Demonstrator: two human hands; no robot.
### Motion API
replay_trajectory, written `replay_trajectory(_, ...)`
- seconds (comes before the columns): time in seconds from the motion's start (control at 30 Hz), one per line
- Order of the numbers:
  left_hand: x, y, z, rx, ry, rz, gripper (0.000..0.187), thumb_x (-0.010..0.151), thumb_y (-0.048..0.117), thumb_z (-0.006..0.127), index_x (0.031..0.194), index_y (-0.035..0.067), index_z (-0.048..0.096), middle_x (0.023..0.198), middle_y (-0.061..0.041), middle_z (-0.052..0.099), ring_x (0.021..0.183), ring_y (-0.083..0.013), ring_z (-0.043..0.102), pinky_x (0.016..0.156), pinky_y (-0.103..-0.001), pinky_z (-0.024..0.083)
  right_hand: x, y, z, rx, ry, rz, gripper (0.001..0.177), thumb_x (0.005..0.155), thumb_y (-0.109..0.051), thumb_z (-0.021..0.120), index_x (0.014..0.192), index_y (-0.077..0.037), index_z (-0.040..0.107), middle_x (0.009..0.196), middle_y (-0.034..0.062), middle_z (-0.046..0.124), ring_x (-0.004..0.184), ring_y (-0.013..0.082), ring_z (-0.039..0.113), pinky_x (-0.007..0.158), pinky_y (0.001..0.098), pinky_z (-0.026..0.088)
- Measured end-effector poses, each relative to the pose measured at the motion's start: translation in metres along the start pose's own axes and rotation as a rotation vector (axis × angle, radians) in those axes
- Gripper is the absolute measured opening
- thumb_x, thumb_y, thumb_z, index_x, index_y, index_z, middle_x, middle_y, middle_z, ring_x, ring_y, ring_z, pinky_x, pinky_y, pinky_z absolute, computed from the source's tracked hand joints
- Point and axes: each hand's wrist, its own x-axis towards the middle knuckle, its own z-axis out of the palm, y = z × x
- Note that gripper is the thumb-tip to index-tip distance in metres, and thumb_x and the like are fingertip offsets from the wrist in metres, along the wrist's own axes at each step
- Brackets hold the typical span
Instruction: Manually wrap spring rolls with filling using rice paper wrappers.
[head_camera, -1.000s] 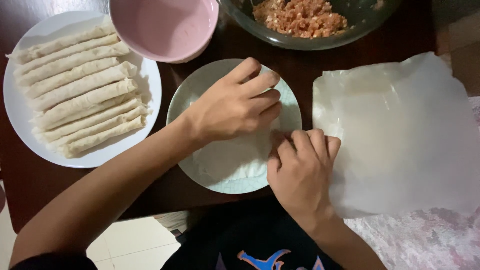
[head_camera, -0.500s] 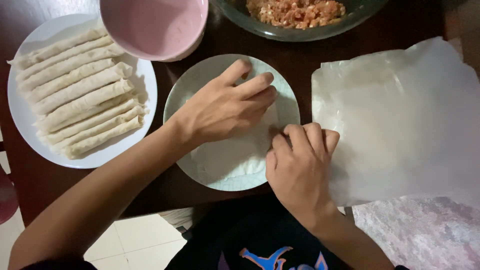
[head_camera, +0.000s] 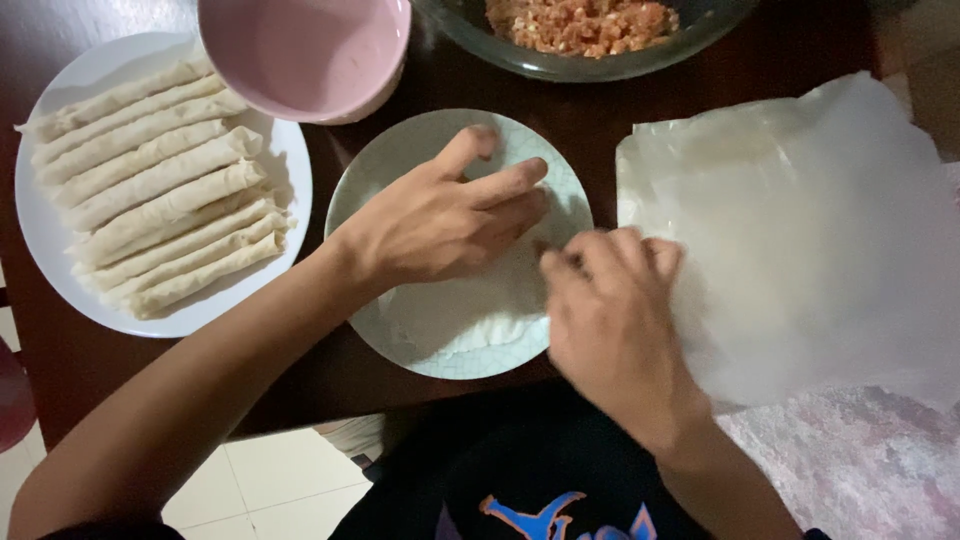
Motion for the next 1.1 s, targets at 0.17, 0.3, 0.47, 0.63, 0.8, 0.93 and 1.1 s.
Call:
replay_trajectory(0.17,-0.001,-0.003,-0.002,0.037,0.026,0.032,0.019,0.089,0.027,0.069,0.100,0.017,0.081,0.126,0.007,0.071,0.137,-0.0207,0.042,0.105,-0.044,0.040,0.009,0.007,-0.002,-0.072,0.026,0.016,0.026,0.087,-0.003,0.065,0.107,-0.006,0.080,0.109,0.0099,0.063,0.108,0.0276,0.050,0.097,0.0473,0.031)
replay_trajectory(0.3,0.000,-0.003,0.001,0.070,0.036,0.033,0.018,0.093,0.028,0.067,0.095,0.015,0.079,0.117,0.008,0.071,0.135,-0.0189,0.042,0.106,-0.042,0.039,0.009,0.007,0.001,-0.149,-0.034,-0.009,0.019,0.079,-0.003,0.067,0.092,-0.006,0.080,0.105,0.0124,0.061,0.109,0.0305,0.050,0.095,0.0480,0.030)
replay_trajectory(0.47,0.001,-0.003,0.000,0.085,0.008,0.023,0.022,0.095,0.030,0.066,0.096,0.014,0.080,0.109,0.008,0.071,0.135,-0.0180,0.043,0.107,-0.040,0.039,-0.002,-0.002,0.000,-0.150,-0.055,-0.022,0.026,0.080,-0.001,0.066,0.101,-0.003,0.081,0.103,0.0115,0.059,0.107,0.0293,0.048,0.098,0.0479,0.030)
replay_trajectory(0.63,0.005,-0.005,-0.004,0.082,0.054,0.036,0.019,0.095,0.029,0.067,0.089,0.016,0.079,0.101,0.009,0.070,0.132,-0.0170,0.045,0.106,-0.042,0.039,-0.016,-0.008,0.007,-0.052,0.055,0.071,0.020,0.079,-0.001,0.069,0.097,-0.005,0.078,0.106,0.0072,0.062,0.108,0.0272,0.052,0.097,0.0471,0.030)
replay_trajectory(0.8,0.003,-0.008,-0.001,0.046,0.145,0.061,0.020,0.100,0.029,0.067,0.095,0.013,0.080,0.105,0.008,0.070,0.131,-0.0178,0.044,0.110,-0.043,0.037,-0.018,-0.007,0.004,-0.023,0.098,0.172,0.028,0.082,-0.013,0.075,0.108,-0.003,0.077,0.106,0.0073,0.060,0.106,0.0267,0.051,0.098,0.0459,0.031)
replay_trajectory(0.93,0.005,-0.013,-0.006,0.103,0.035,0.112,0.018,0.092,0.027,0.068,0.085,0.014,0.077,0.093,0.009,0.067,0.127,-0.0185,0.047,0.107,-0.046,0.040,-0.014,-0.011,0.002,-0.054,0.062,0.134,0.040,0.080,-0.024,0.080,0.113,-0.002,0.077,0.103,0.0099,0.055,0.103,0.0288,0.048,0.094,0.0482,0.029)
replay_trajectory(1.1,-0.002,-0.013,0.002,-0.129,0.139,0.049,0.020,0.094,0.028,0.070,0.094,0.010,0.079,0.111,0.006,0.072,0.133,-0.0199,0.047,0.106,-0.048,0.038,-0.011,-0.013,0.006,-0.074,0.049,0.121,0.035,0.084,-0.022,0.079,0.114,-0.005,0.079,0.105,0.0073,0.055,0.106,0.0283,0.048,0.097,0.0467,0.029)
